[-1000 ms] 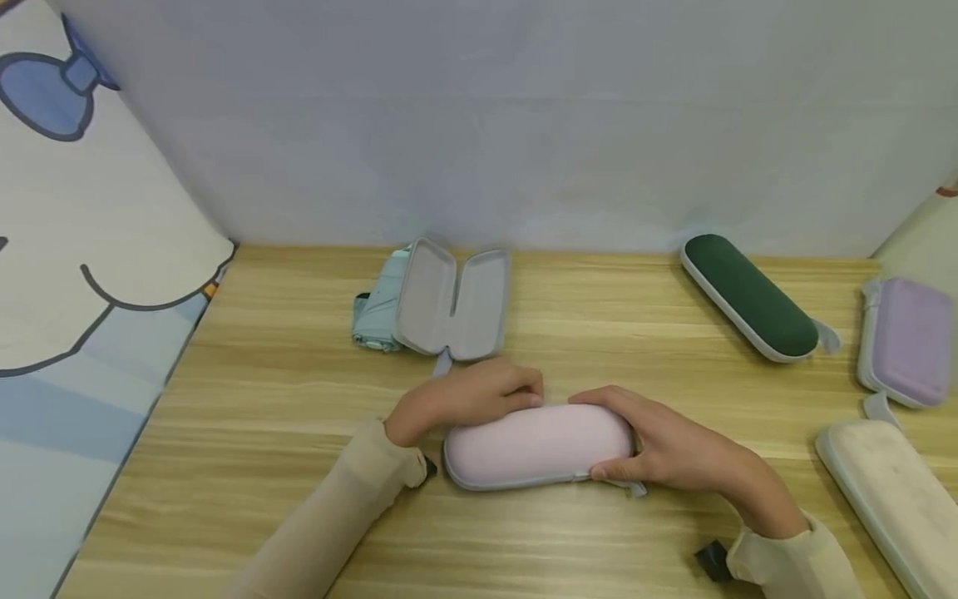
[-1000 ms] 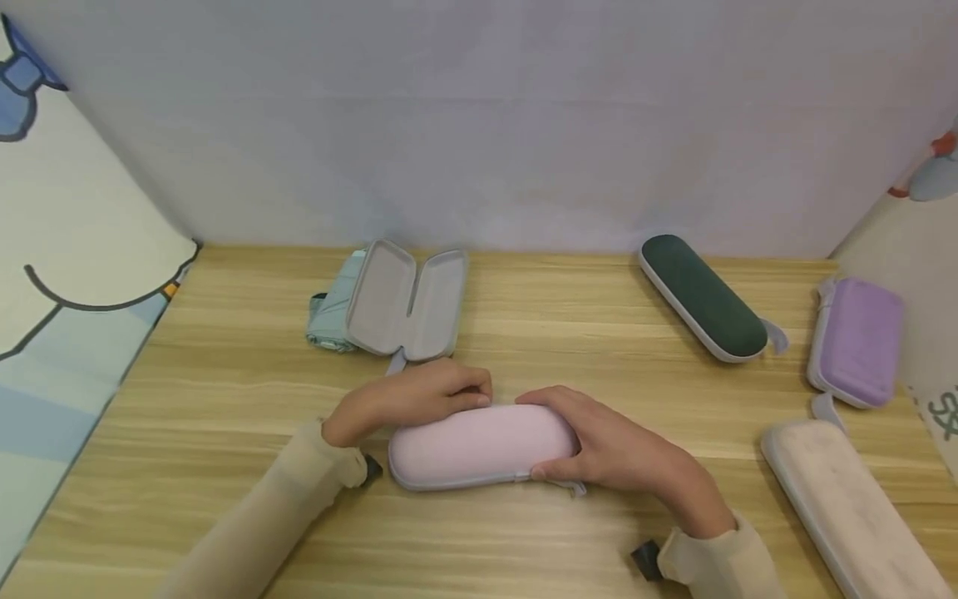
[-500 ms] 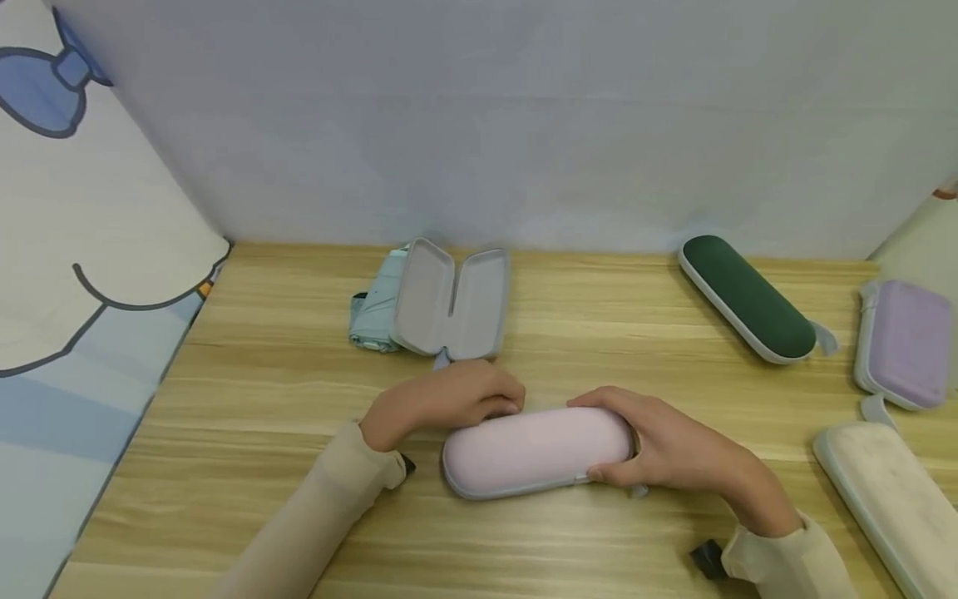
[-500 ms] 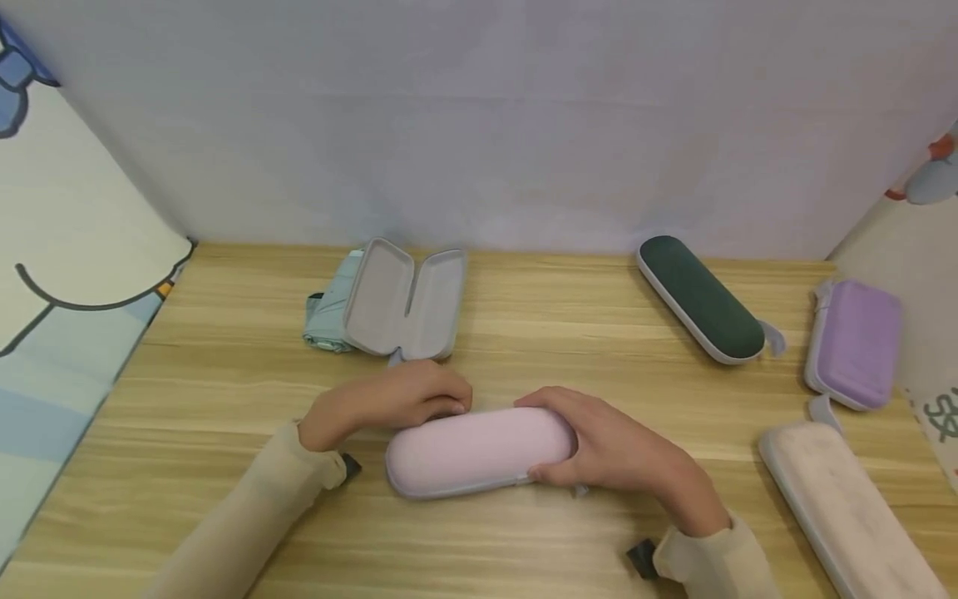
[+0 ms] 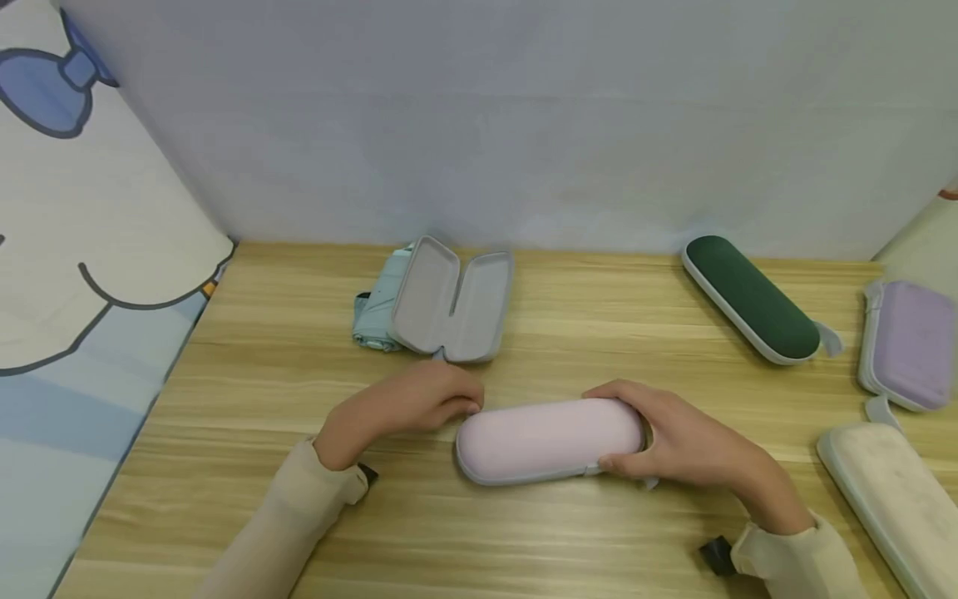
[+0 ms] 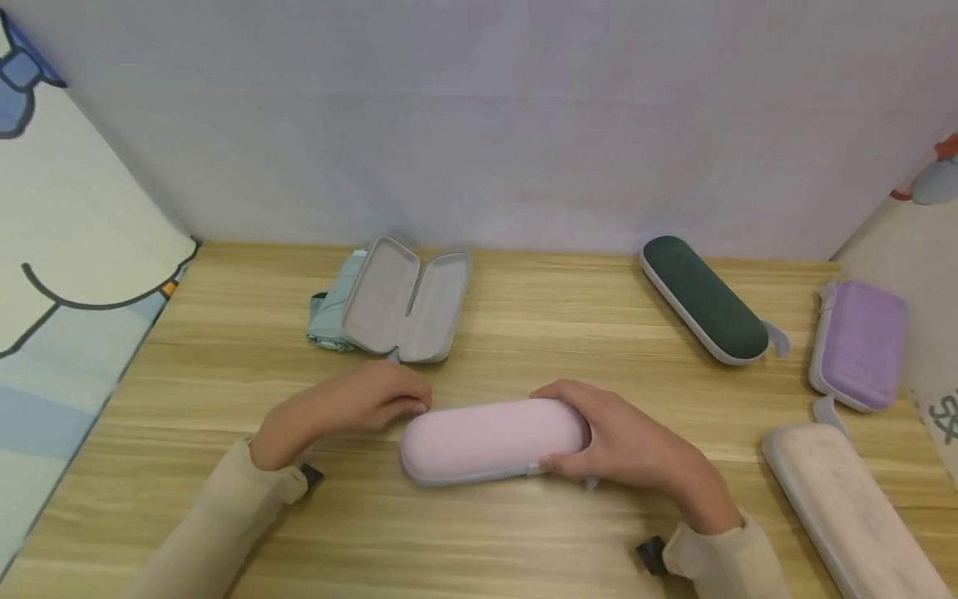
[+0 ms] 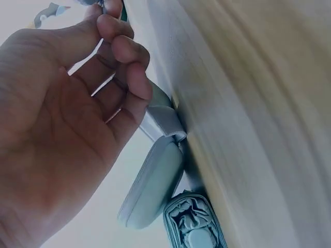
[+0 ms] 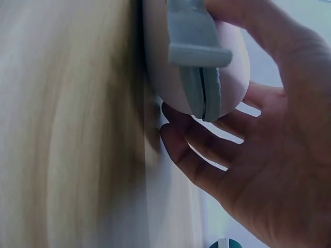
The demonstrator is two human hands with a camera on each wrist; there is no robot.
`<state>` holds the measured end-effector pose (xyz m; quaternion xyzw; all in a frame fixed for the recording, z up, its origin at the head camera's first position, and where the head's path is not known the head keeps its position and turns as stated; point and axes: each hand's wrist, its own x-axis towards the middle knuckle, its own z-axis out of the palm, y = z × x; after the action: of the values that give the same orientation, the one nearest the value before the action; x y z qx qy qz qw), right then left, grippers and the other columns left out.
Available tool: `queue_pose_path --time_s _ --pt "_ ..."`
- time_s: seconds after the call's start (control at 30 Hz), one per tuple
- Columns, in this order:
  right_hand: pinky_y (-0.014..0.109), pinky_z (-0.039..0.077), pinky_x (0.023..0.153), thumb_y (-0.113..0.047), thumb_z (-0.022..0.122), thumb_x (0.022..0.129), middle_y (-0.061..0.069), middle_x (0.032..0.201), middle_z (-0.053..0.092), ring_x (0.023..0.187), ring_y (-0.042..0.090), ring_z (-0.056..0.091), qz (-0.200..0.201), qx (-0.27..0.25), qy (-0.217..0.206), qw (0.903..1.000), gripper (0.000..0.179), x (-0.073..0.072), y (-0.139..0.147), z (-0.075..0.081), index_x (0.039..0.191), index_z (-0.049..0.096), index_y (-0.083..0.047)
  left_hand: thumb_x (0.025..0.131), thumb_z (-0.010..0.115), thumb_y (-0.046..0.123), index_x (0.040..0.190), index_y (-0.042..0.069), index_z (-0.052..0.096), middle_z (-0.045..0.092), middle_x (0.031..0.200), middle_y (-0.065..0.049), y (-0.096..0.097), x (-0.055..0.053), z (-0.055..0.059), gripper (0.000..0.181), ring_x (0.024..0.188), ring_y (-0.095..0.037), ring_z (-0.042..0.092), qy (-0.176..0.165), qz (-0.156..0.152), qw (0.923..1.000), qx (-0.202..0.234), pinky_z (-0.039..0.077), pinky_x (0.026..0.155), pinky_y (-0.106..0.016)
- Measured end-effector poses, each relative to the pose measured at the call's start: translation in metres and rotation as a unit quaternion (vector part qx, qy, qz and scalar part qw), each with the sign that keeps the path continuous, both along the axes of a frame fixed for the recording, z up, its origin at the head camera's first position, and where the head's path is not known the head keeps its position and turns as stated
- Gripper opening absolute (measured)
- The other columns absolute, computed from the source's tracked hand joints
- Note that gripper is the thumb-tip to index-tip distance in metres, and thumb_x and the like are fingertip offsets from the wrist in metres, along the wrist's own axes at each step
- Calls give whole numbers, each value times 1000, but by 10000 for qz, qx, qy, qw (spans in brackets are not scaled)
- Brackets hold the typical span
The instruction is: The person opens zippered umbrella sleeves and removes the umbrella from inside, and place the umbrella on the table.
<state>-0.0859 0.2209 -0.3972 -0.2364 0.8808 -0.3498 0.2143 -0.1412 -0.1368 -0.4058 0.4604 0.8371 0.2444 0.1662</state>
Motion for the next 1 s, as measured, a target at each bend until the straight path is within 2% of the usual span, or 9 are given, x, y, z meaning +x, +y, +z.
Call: queue_pose_path --time_s 0.17,0.4,0.53,0.7,0.83,1.0 --pt "29 54 85 -47 83 87 -9 126 68 103 9 65 -180 77 102 9998 61 -2 7 0 140 55 -39 104 63 14 82 13 64 56 73 6 -7 5 6 22 71 -5 48 165 159 9997 -69 47 71 -24" --pt "31 54 84 -46 81 89 -8 128 68 102 10 65 -339 124 291 9989 58 -5 12 -1 140 56 -34 104 64 17 78 17 61 46 68 10 -9 13 13 26 64 -2 41 -38 519 9983 -245 39 63 -21" --pt "32 54 85 -46 80 90 -6 129 68 102 11 65 -370 187 367 9985 58 -7 11 -2 140 56 -33 101 68 18 78 18 65 43 63 13 -7 19 18 24 59 2 37 -181 503 9983 -227 34 58 -18" --pt "33 53 85 -45 80 90 -4 130 68 102 13 65 -411 272 435 9978 59 -8 10 -2 141 56 -30 101 69 20 79 18 68 41 61 14 2 32 23 22 56 4 34 -153 426 9986 -281 31 56 -16" --pt "33 53 84 -44 80 90 -3 130 68 102 13 65 -422 262 402 9980 59 -7 10 -1 142 55 -29 101 68 20 74 19 63 40 60 12 12 43 25 28 55 0 33 299 469 9972 -492 32 54 -18" --pt "34 53 84 -45 80 91 -1 131 68 103 13 65 -399 236 418 9981 59 -7 9 -1 142 56 -28 100 69 23 68 19 57 39 58 10 24 57 24 34 53 -4 35 1314 369 9882 -692 35 51 -23"
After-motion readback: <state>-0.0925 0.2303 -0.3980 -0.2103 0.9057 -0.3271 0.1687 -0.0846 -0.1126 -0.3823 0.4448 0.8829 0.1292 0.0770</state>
